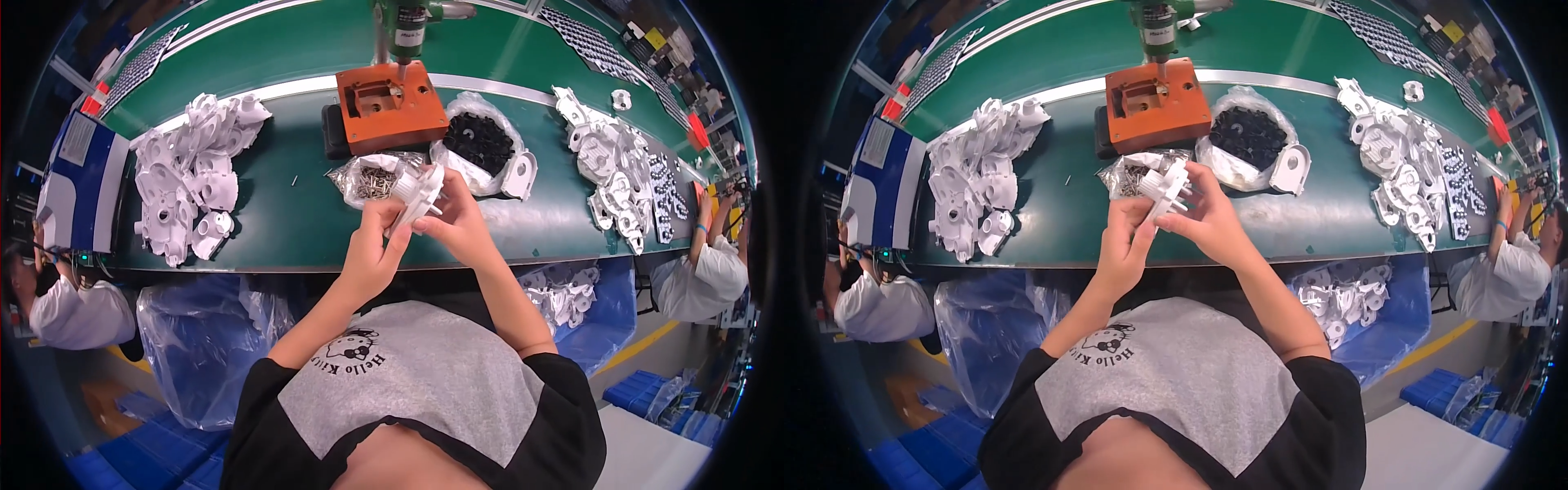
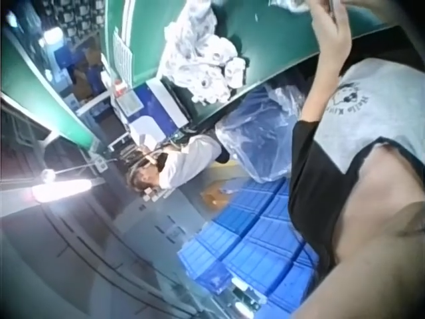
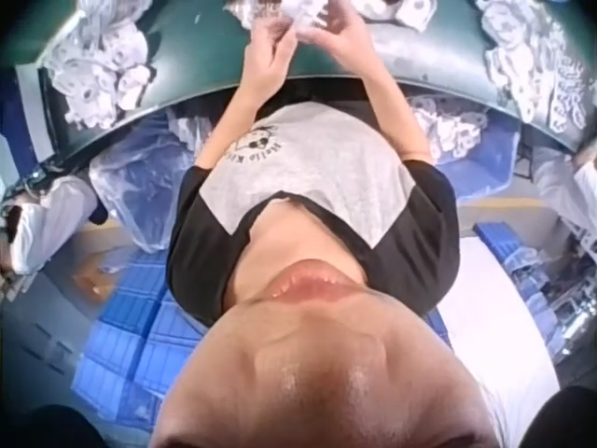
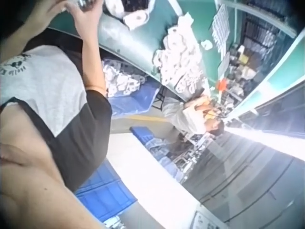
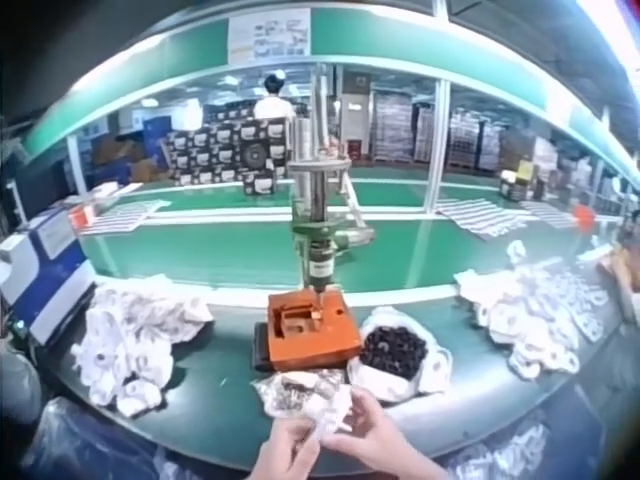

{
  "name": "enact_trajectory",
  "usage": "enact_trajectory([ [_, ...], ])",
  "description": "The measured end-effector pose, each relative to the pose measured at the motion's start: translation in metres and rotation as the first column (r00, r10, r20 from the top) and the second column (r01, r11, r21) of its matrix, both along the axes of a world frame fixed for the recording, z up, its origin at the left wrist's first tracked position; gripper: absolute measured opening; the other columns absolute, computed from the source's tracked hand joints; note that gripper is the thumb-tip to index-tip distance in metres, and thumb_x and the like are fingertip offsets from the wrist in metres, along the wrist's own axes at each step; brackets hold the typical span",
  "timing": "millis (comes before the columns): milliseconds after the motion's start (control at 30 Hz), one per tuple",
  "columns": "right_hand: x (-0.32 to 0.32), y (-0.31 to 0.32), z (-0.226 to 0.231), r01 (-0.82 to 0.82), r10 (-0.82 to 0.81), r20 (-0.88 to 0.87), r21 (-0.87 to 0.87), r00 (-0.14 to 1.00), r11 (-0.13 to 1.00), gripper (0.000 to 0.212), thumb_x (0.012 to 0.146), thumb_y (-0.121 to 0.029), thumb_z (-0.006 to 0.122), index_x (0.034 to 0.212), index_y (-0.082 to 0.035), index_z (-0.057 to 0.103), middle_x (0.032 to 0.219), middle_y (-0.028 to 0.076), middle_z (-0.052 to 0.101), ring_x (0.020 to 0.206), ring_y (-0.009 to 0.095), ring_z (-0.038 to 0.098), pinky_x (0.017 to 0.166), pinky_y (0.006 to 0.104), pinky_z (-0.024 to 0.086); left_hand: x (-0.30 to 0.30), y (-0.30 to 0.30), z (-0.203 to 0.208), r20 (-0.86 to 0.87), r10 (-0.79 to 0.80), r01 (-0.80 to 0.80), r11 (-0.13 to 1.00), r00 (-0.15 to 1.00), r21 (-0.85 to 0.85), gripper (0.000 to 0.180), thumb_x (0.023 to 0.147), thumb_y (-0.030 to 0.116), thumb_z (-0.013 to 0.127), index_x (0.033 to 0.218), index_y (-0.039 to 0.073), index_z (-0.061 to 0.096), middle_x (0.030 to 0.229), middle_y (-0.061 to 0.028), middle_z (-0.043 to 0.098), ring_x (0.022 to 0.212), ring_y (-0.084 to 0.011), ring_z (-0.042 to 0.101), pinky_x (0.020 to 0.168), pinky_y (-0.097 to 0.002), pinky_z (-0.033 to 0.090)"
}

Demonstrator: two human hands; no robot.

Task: Assembling white plastic housings with black rubber rings and screws using a manual press machine.

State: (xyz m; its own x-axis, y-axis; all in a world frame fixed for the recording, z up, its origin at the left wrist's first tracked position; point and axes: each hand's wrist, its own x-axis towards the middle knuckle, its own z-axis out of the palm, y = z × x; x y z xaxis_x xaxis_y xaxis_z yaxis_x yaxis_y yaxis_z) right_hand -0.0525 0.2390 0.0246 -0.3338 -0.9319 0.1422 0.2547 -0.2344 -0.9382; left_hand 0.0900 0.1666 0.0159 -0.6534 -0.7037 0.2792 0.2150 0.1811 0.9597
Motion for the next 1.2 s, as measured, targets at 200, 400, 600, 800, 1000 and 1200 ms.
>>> enact_trajectory([
  [200, -0.04, -0.005, 0.008, -0.196, 0.209, -0.159, 0.094, 0.965, 0.976, 0.062, 0.087, -0.022, 0.063, 0.133, 0.006, 0.033, 0.125, 0.014, 0.051, 0.11, 0.022, 0.052, 0.092, 0.0345, 0.043, -0.001, -0.043, 0.032, 0.352, 0.096, 0.111, 0.845, 0.931, -0.523, 0.023, 0.081, 0.012, 0.064, 0.1, 0.001, 0.056, 0.091, -0.0168, 0.065, 0.082, -0.0313, 0.066, 0.07, -0.034, 0.05],
  [400, -0.132, -0.043, 0.001, 0.602, 0.101, -0.973, 0.208, 0.207, 0.771, 0.028, 0.081, -0.023, 0.06, 0.102, -0.004, 0.064, 0.095, 0.021, 0.063, 0.09, 0.038, 0.06, 0.079, 0.044, 0.048, -0.04, -0.136, 0.042, 0.247, 0.331, 0.082, 0.442, 0.911, -0.893, 0.025, 0.079, 0.009, 0.06, 0.101, 0.0, 0.052, 0.118, -0.0249, 0.055, 0.11, -0.0387, 0.052, 0.09, -0.0439, 0.045],
  [600, -0.154, -0.066, -0.023, 0.636, 0.123, -0.983, 0.18, 0.133, 0.751, 0.017, 0.076, -0.012, 0.053, 0.081, -0.001, 0.065, 0.086, 0.023, 0.064, 0.081, 0.04, 0.063, 0.074, 0.0484, 0.051, -0.09, -0.187, 0.006, 0.282, 0.311, 0.166, 0.352, 0.908, -0.921, 0.022, 0.079, 0.008, 0.056, 0.1, 0.002, 0.051, 0.112, -0.0221, 0.059, 0.108, -0.0367, 0.054, 0.088, -0.0441, 0.046],
  [800, -0.154, -0.063, -0.01, 0.57, 0.003, -0.971, 0.144, 0.241, 0.809, 0.018, 0.071, -0.01, 0.057, 0.081, 0.004, 0.061, 0.082, 0.025, 0.063, 0.082, 0.041, 0.061, 0.077, 0.0483, 0.048, -0.085, -0.188, 0.016, 0.486, 0.206, 0.279, 0.606, 0.85, -0.745, 0.029, 0.084, 0.02, 0.06, 0.106, 0.003, 0.055, 0.118, -0.022, 0.056, 0.114, -0.0375, 0.05, 0.094, -0.0426, 0.043],
  [1000, -0.149, -0.089, 0.009, 0.469, -0.345, -0.892, -0.18, 0.293, 0.864, 0.029, 0.077, -0.006, 0.056, 0.104, -0.003, 0.065, 0.073, 0.015, 0.062, 0.065, 0.026, 0.06, 0.063, 0.0332, 0.048, -0.088, -0.179, -0.005, 0.331, 0.257, 0.144, 0.551, 0.908, -0.822, 0.021, 0.086, 0.013, 0.054, 0.1, -0.001, 0.052, 0.123, -0.0272, 0.05, 0.117, -0.0435, 0.045, 0.1, -0.0463, 0.036],
  [1200, -0.119, -0.148, 0.009, 0.537, -0.402, -0.839, -0.161, 0.368, 0.828, 0.018, 0.073, -0.018, 0.065, 0.084, -0.005, 0.071, 0.079, 0.012, 0.06, 0.075, 0.03, 0.061, 0.071, 0.0393, 0.049, -0.089, -0.163, -0.011, 0.236, 0.335, 0.04, 0.501, 0.912, -0.864, 0.04, 0.079, 0.032, 0.064, 0.097, -0.002, 0.053, 0.127, -0.0263, 0.048, 0.122, -0.0381, 0.042, 0.106, -0.0463, 0.029],
])
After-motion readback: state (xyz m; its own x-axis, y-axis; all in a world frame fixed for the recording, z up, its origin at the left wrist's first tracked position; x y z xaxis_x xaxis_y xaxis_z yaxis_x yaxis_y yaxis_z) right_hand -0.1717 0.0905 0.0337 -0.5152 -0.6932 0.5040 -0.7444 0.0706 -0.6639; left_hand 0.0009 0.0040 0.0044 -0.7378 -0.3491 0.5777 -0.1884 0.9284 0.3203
